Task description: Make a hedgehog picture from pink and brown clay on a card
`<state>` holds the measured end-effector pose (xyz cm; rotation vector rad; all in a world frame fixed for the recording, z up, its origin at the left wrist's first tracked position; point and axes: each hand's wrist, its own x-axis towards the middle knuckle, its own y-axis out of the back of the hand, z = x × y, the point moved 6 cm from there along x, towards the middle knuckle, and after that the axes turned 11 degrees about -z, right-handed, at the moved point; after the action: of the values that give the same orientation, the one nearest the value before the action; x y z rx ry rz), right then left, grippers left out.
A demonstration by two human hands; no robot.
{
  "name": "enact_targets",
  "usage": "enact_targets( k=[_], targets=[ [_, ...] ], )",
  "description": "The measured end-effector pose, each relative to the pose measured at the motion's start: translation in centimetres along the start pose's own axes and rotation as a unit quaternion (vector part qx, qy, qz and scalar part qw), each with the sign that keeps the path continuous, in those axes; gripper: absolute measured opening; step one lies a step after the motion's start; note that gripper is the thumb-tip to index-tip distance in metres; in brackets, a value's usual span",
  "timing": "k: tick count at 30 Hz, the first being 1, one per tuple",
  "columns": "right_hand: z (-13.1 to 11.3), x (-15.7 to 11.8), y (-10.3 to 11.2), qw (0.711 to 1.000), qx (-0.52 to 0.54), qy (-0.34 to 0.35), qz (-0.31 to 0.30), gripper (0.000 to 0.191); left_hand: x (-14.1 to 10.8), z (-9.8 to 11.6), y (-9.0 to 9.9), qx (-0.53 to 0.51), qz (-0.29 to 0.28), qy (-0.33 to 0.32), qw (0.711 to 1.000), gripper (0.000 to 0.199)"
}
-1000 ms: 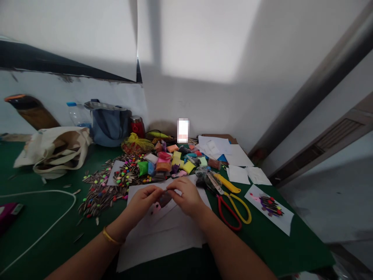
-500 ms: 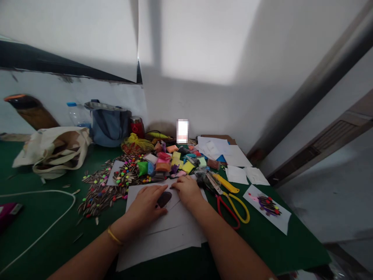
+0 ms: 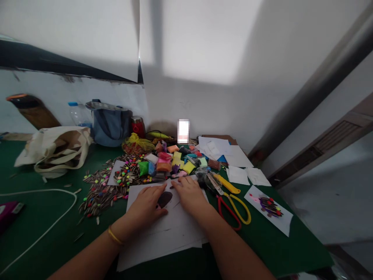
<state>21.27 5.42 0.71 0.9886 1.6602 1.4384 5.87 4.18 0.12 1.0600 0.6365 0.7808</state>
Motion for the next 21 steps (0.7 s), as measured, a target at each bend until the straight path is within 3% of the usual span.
enact_targets(
  k=[5, 13, 18, 21],
  targets=[
    [-0.5, -0.1, 0.3, 1.000, 0.001, 0.024, -0.014, 0.036, 0.0, 0.1, 0.1, -0.001, -0.005, 0.006, 1.000, 0.083],
    [-0.4, 0.4, 0.3, 0.999, 0.031, 0.006, -0.006, 0.033, 0.0, 0.2, 0.2, 0.002, -0.008, 0.008, 1.000, 0.083],
    [-0.2, 0.6, 0.3, 0.999, 0.046, 0.001, -0.008, 0.044, 0.0, 0.0, 0.0, -0.002, -0.004, 0.008, 1.000, 0.085],
    [0.0, 0.9, 0.5, 0.998, 0.057, 0.004, 0.013, 0.034, 0.0, 0.0, 0.0, -0.005, -0.004, 0.006, 1.000, 0.083]
  ],
)
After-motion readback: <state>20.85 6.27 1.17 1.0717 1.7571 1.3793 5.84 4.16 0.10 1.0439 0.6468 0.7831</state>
